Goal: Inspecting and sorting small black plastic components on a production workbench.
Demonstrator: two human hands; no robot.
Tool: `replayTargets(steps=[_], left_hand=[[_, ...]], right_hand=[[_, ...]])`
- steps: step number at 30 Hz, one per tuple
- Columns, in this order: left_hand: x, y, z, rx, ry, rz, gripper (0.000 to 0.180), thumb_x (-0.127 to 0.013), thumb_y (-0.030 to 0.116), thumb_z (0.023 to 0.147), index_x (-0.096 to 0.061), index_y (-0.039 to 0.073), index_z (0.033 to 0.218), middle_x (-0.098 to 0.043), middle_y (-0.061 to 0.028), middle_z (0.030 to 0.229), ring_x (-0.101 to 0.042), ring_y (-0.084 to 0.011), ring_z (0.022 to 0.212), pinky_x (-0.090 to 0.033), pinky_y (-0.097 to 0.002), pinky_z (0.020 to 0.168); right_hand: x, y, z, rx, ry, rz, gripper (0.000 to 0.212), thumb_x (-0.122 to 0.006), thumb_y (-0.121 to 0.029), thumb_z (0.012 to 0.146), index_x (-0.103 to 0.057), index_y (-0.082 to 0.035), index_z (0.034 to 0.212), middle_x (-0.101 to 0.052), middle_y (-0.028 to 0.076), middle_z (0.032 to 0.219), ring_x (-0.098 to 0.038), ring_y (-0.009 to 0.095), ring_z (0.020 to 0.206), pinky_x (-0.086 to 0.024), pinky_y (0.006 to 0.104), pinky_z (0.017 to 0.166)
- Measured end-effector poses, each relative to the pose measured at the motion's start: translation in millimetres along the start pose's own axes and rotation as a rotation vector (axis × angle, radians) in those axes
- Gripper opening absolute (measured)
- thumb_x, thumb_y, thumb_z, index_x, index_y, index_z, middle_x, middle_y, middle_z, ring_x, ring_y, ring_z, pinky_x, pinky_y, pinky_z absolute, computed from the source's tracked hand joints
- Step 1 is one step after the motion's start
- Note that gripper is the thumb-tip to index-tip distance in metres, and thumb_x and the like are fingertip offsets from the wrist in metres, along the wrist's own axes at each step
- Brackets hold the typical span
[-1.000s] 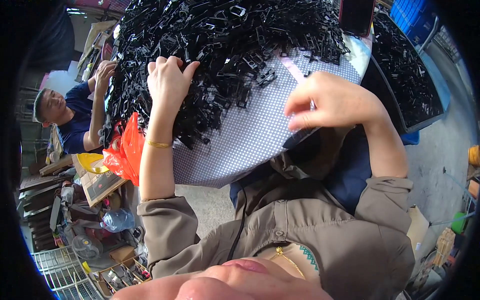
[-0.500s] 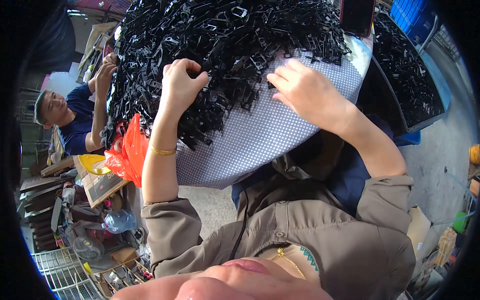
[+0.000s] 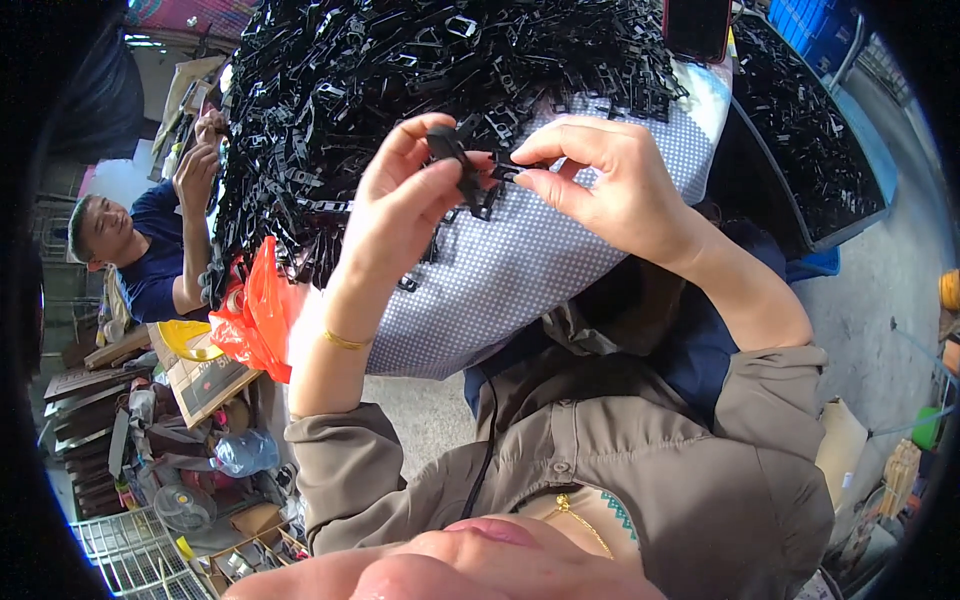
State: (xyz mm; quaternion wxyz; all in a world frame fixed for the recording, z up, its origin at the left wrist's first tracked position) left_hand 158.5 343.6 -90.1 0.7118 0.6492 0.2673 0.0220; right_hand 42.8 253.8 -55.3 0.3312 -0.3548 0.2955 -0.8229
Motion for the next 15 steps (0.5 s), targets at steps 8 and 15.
replayTargets(steps=[8, 15], left_hand=[[2, -6, -3, -0.101, 0.094, 0.251, 0.028, -0.063, -0.007, 0.077, -0.054, 0.002, 0.102, -0.059, -0.0037, 0.089, -0.058, -0.0094, 0.084, -0.049, -0.0216, 0.076], [4, -21, -5, 0.005, 0.116, 0.396, 0.039, -0.064, -0.005, 0.077, -0.054, -0.002, 0.115, -0.064, -0.0072, 0.092, -0.061, -0.0104, 0.083, -0.050, -0.0224, 0.076]], right_hand=[[-4, -24, -3, 0.252, 0.052, -0.294, 0.018, -0.069, 0.003, 0.070, -0.064, 0.001, 0.087, -0.063, 0.013, 0.087, -0.063, 0.026, 0.077, -0.051, 0.0309, 0.067], [-15, -35, -7, 0.342, 0.011, -0.515, 0.023, -0.068, 0.004, 0.066, -0.064, 0.000, 0.088, -0.062, 0.012, 0.090, -0.061, 0.028, 0.082, -0.051, 0.0343, 0.069]])
Point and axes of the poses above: each hand's wrist, its own z-axis towards the middle knuckle, its own x-axis out of the back of the hand, y = z × x, the point moved 9 cm from there along z, towards the middle knuckle
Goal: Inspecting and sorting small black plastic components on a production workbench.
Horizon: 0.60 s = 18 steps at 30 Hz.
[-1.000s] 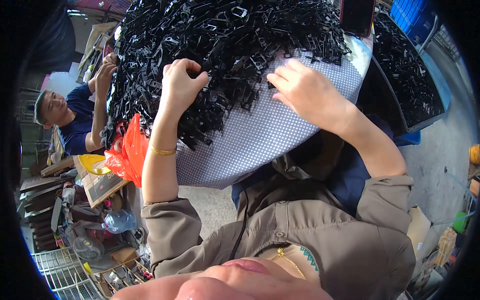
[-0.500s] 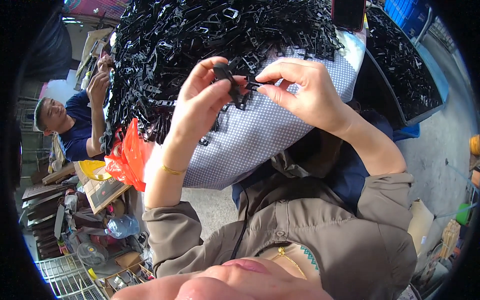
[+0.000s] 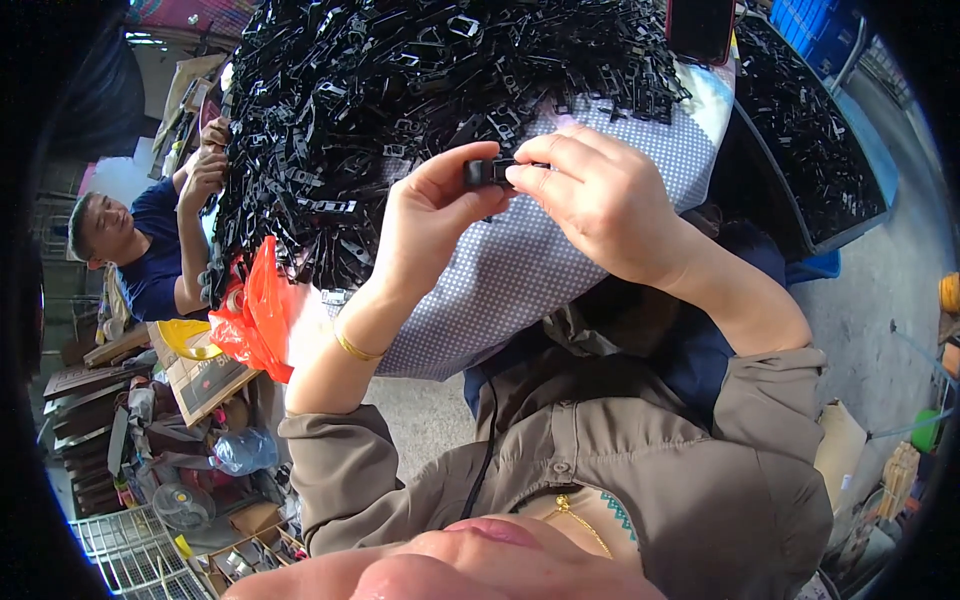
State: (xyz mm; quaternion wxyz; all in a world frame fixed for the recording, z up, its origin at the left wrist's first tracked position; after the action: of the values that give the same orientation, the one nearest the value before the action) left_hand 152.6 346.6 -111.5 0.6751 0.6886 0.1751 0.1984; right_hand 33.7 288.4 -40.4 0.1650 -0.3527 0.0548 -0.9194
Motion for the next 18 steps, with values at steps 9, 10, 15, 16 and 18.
replayTargets(steps=[9, 10, 15, 16, 18], left_hand=[[-10, -4, -3, 0.052, -0.070, -0.162, 0.038, -0.057, 0.006, 0.087, -0.046, -0.007, 0.122, -0.062, -0.0123, 0.098, -0.062, -0.0152, 0.090, -0.050, -0.0255, 0.082], [-10, -7, -2, 0.072, -0.089, -0.176, 0.039, -0.057, 0.007, 0.088, -0.045, -0.007, 0.122, -0.062, -0.0126, 0.099, -0.061, -0.0157, 0.091, -0.050, -0.0260, 0.083], [-16, -15, -3, 0.143, -0.125, -0.326, 0.039, -0.055, 0.010, 0.090, -0.044, -0.006, 0.124, -0.060, -0.0134, 0.102, -0.061, -0.0172, 0.093, -0.051, -0.0282, 0.085], [-17, -15, -2, 0.149, -0.141, -0.410, 0.039, -0.054, 0.011, 0.090, -0.044, -0.006, 0.124, -0.059, -0.0133, 0.103, -0.061, -0.0180, 0.093, -0.051, -0.0289, 0.085], [-17, -14, -1, 0.152, -0.158, -0.493, 0.039, -0.052, 0.011, 0.091, -0.044, -0.006, 0.125, -0.059, -0.0133, 0.104, -0.061, -0.0189, 0.092, -0.052, -0.0295, 0.085]], right_hand=[[0, -7, -1, 0.077, -0.061, -0.228, 0.020, -0.061, -0.007, 0.069, -0.065, -0.001, 0.088, -0.061, 0.009, 0.092, -0.061, 0.026, 0.085, -0.051, 0.0349, 0.075], [-1, -8, -1, 0.079, -0.062, -0.225, 0.020, -0.061, -0.007, 0.069, -0.065, -0.001, 0.088, -0.061, 0.009, 0.092, -0.061, 0.026, 0.085, -0.051, 0.0349, 0.075], [-8, -17, -6, 0.151, -0.027, -0.192, 0.021, -0.061, -0.004, 0.068, -0.064, 0.001, 0.087, -0.063, 0.010, 0.095, -0.061, 0.027, 0.090, -0.050, 0.0386, 0.075], [-8, -16, -5, 0.153, -0.027, -0.192, 0.021, -0.061, -0.004, 0.068, -0.064, 0.001, 0.087, -0.063, 0.010, 0.095, -0.061, 0.027, 0.090, -0.050, 0.0386, 0.075], [-5, -14, -1, 0.215, 0.012, -0.188, 0.019, -0.062, -0.005, 0.070, -0.065, 0.000, 0.087, -0.063, 0.010, 0.096, -0.060, 0.028, 0.095, -0.049, 0.0398, 0.079]])
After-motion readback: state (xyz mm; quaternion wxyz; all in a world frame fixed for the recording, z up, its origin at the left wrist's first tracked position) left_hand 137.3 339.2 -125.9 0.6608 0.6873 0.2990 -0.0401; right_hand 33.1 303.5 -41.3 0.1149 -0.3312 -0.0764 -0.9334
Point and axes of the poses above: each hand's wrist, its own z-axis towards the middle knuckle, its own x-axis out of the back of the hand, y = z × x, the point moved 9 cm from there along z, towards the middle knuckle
